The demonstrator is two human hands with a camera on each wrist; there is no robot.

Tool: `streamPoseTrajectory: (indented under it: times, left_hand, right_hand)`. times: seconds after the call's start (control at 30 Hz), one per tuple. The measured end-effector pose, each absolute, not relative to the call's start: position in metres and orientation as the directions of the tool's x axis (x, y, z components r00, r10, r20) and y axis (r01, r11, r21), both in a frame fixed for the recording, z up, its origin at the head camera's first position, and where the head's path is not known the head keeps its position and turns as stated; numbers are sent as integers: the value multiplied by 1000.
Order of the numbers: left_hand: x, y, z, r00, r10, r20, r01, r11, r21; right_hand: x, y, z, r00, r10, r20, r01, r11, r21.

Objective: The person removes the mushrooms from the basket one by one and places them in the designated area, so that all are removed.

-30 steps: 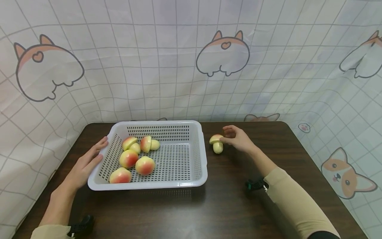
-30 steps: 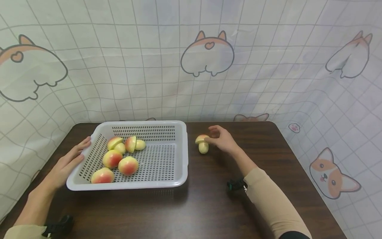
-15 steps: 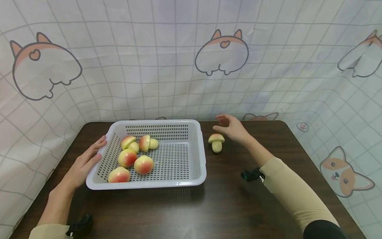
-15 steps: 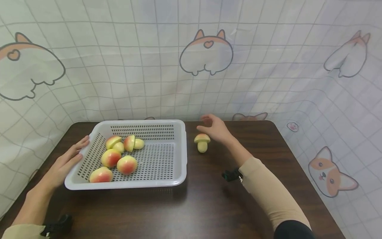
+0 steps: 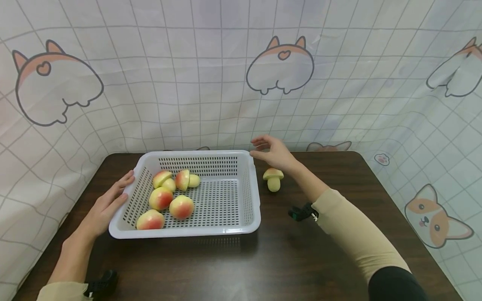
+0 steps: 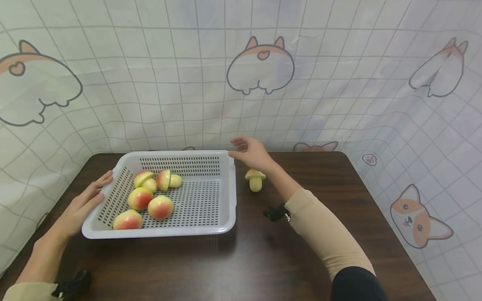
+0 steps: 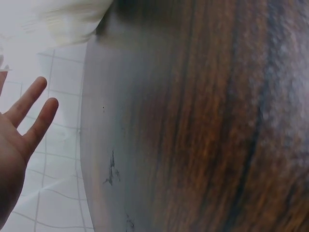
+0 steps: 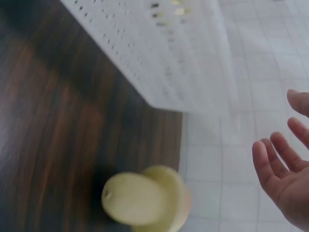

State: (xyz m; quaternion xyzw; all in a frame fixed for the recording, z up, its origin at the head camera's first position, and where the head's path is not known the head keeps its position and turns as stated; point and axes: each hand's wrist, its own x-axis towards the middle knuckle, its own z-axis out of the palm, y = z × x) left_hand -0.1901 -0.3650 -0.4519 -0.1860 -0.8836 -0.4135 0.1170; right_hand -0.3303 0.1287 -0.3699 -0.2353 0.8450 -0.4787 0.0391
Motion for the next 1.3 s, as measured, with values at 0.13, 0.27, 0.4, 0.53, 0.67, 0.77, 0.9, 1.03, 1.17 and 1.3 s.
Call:
streamPoseTrajectory:
  times: [0.13, 0.27, 0.4, 0.53, 0.67, 0.77, 0.9, 1.03, 1.17, 1.3]
  left_hand:
    - [-191, -365, -452, -903, 234, 361, 428, 584, 690]
    - [-192, -365, -452, -901, 234, 365, 431, 583, 689]
    - [-192, -364, -451, -902, 235, 361, 429, 578, 695]
    - [-192, -364, -451, -904, 233, 358, 425, 576, 698]
    - [-192, -364, -450, -905, 228, 358, 422, 582, 695]
    - [-192, -364, -449, -907, 226, 354, 418, 579, 700]
    - [-193, -364, -449, -911, 225, 345, 409, 581, 704]
    - [-192, -363, -450, -915, 222, 337, 401, 585, 705]
    - [-192, -363, -453, -912, 224, 344, 408, 573, 711]
    - [-190, -365, -455, -910, 220, 353, 413, 568, 711]
  right_hand:
    - [-332, 112, -364, -868, -465, 174, -379, 394, -837]
    - [-333, 96, -360, -853, -491, 178, -392, 376, -840]
    - [-335, 81, -359, -841, -512, 175, -402, 375, -836]
    - [-338, 66, -359, -829, -534, 168, -410, 374, -831]
    - [-341, 50, -360, -812, -557, 172, -427, 368, -826]
    - [-342, 38, -361, -802, -574, 165, -430, 363, -826]
    - [-341, 24, -363, -780, -608, 147, -431, 351, -831]
    - [-342, 12, -366, -765, -631, 127, -444, 374, -814]
    - [-344, 2, -370, -760, -640, 108, -453, 404, -795]
    - [-343, -10, -373, -741, -665, 91, -453, 396, -799]
